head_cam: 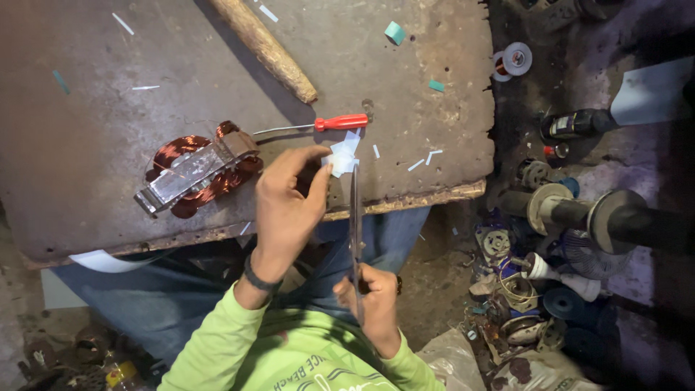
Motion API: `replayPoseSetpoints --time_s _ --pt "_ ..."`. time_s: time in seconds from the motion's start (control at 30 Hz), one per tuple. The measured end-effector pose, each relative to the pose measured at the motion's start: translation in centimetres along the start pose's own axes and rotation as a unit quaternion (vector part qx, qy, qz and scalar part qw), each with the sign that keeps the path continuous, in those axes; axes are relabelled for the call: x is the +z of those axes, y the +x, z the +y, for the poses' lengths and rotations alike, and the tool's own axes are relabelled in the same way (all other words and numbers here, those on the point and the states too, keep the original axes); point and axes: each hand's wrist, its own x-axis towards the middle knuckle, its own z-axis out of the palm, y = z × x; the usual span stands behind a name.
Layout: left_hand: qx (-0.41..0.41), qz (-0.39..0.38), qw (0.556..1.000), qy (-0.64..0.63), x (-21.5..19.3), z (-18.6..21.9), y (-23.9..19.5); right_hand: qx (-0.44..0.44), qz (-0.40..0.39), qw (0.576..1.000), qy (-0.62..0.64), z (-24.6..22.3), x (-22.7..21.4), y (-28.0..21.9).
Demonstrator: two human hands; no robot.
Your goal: The person cuts rectangular pieces from a white strip of material using scissors. They then use a screwdriver to push the pieces into the slots of a copper-wound motor component.
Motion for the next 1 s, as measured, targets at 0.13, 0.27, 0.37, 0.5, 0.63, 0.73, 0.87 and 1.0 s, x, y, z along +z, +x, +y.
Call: replayPoseSetpoints --time_s 0.13,0.27,0.37,0.5,0.63,0.73,0.87,1.0 --pt "0.062 0.023 0.998 -0.005 0.2 0.8 0.4 -0.032 0.016 0.998 -0.06 0.3 -1.0 0.7" --pt "0.151 0.06 0.986 0.03 -0.4 0.4 -2.1 -0.042 0.027 0.998 -0.038 0.3 -1.5 1.2" --pt "0.176 -0.046 0.983 -0.002 -2.0 -0.9 -5.9 -0.066 0.036 0.996 -0.04 -0.5 -1.0 1.5" --pt "0.046 -0.048 0.998 -0.01 -3.9 -4.7 -12.2 -0.178 0.11 0.959 -0.191 -3.7 1.1 1.8" --pt "-0.182 0.091 0.979 0.002 -6.6 -10.2 -17.4 -0.269 0.213 0.881 -0.325 -8.9 2.3 3.5" --pt "-0.285 0.153 0.943 -0.077 -9.0 -12.3 -19.1 -0.332 0.264 0.808 -0.409 -11.2 3.1 6.6" --pt "-0.284 0.212 0.919 -0.171 -11.0 -11.9 -18.7 -0.376 0.241 0.777 -0.443 -12.3 4.2 9.7" --pt "-0.289 0.214 0.903 -0.236 -11.0 -11.4 -17.4 -0.373 0.232 0.778 -0.449 -12.8 4.7 11.5"
